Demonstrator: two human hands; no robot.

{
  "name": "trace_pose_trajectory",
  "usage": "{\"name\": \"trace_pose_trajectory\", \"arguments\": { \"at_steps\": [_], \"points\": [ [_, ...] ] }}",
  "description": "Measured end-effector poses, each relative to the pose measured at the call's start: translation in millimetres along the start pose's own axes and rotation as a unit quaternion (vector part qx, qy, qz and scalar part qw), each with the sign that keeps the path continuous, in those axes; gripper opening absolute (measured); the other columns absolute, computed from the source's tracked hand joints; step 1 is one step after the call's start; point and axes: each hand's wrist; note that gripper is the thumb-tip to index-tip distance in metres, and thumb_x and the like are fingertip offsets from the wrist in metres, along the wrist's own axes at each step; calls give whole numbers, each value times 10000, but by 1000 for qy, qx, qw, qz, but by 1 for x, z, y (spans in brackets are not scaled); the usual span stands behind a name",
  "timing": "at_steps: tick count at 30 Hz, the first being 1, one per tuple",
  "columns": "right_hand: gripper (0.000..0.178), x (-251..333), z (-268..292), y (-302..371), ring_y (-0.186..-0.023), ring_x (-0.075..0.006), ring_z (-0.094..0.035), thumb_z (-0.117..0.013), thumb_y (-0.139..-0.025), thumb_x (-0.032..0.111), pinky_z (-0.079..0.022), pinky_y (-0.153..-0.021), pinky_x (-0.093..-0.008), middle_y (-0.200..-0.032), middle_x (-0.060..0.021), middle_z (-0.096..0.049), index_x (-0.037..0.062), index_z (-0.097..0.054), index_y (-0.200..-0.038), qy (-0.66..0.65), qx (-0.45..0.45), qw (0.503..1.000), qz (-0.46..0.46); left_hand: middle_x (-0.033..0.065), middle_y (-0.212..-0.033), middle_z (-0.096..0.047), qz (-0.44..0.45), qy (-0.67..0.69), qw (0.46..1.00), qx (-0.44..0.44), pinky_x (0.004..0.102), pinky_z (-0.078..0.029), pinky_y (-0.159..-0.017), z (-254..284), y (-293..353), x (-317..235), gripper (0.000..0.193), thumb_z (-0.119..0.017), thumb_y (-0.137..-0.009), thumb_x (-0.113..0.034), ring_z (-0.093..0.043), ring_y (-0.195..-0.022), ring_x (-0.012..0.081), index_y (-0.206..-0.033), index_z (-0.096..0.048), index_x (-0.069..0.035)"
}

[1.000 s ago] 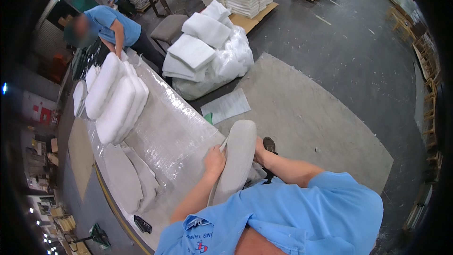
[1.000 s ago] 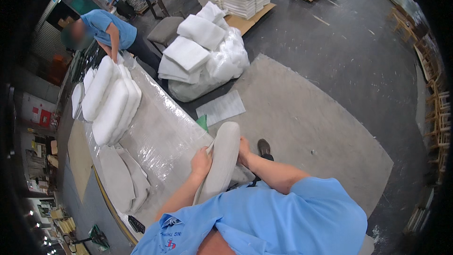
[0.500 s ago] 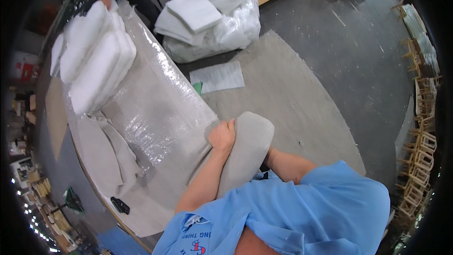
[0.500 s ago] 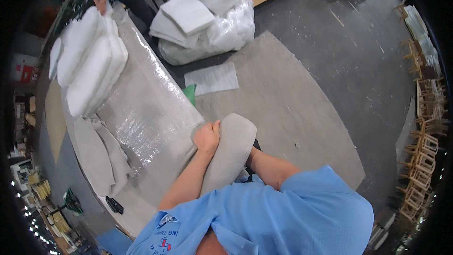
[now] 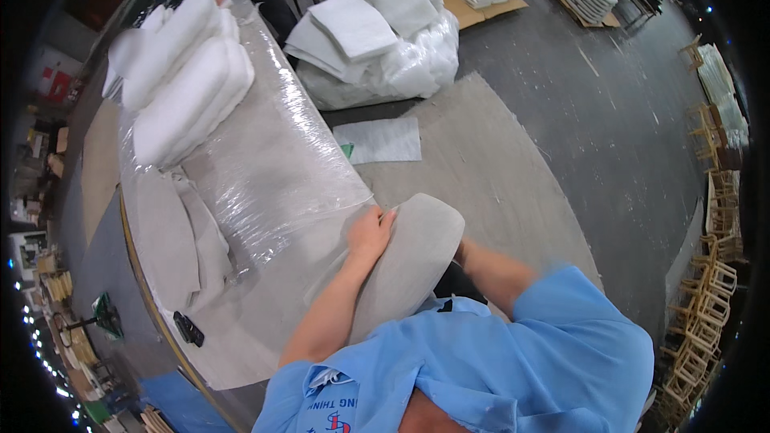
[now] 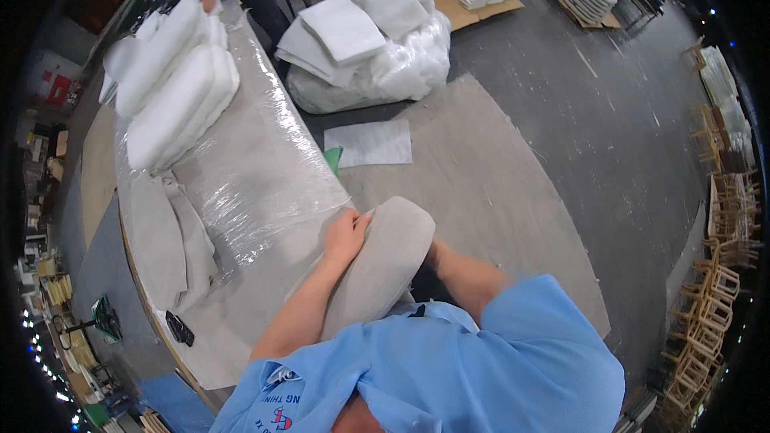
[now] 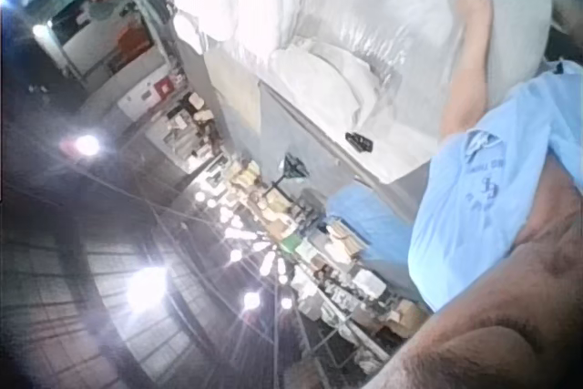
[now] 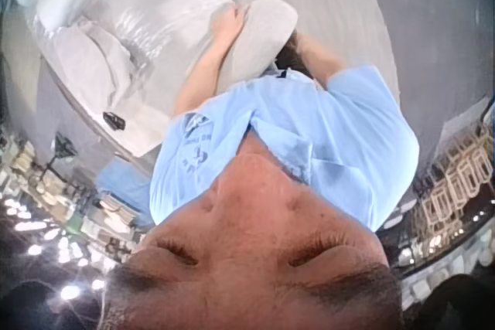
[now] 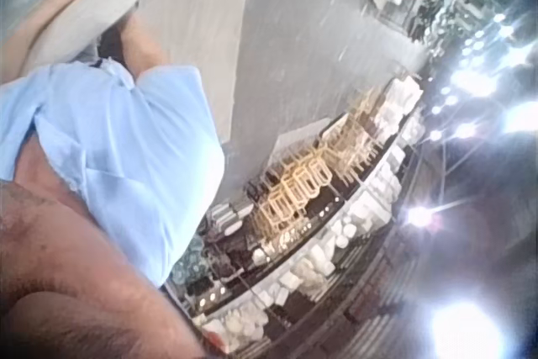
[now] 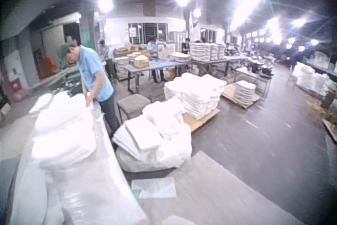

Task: The person repeatedly inserts white foam inserts into gray fabric cushion covers, aligns edges, and places the finished cushions on a nearby stack. The process is performed one at a time by hand.

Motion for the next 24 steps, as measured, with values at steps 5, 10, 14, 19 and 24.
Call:
{"name": "trace_pose_trajectory", "arguments": {
  "at_steps": [5,10,14,19,24],
  "points": [
    [894,138,-43,20,-1293,-330,-592,-716,-922,597,-527,-1014,-477,-1516,-159,-524,106,-385,-1591,201,96,965,-138,240,-1159,-727,72,-51,983,160,507,-518,-934,64,62,103,641,-658,-896,-641,-693,-1090,411,-1206,-739,-86],
    [1053,171,-111,44,-1407,-340,-500,-850,-752,621,-446,-1111,-488,-1626,-208,-385,70,-448,-1554,647,203,712,-182,246,-1073,-729,129,-62,983,116,530,-521,-878,69,112,158,553,-609,-964,-566,-686,-1026,446,-1143,-698,-50],
    [1146,154,-128,38,-1354,-373,-554,-869,-673,675,-468,-1077,-487,-1527,-242,-507,10,-477,-1521,734,172,628,-193,250,-951,-707,110,-89,990,6,580,-503,-791,46,123,148,435,-523,-1046,-455,-671,-924,471,-998,-620,-33],
    [1069,136,-127,20,-1214,-398,-655,-801,-661,774,-514,-1005,-466,-1299,-271,-678,-64,-655,-1310,800,162,563,-128,243,-903,-696,112,-96,987,-57,581,-498,-744,37,121,149,394,-488,-1074,-411,-669,-858,470,-976,-610,-49],
    [950,129,-134,-7,-1132,-404,-685,-758,-728,762,-535,-957,-463,-1217,-261,-721,-70,-736,-1186,810,189,540,-133,249,-935,-699,155,-103,982,-47,562,-492,-753,42,124,143,404,-469,-1081,-412,-661,-901,477,-994,-619,-47]
  ]
}}
Point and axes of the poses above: each hand's wrist, its own y-axis away from the middle knuckle, its own z-axis out of the back of the hand, x = y × z
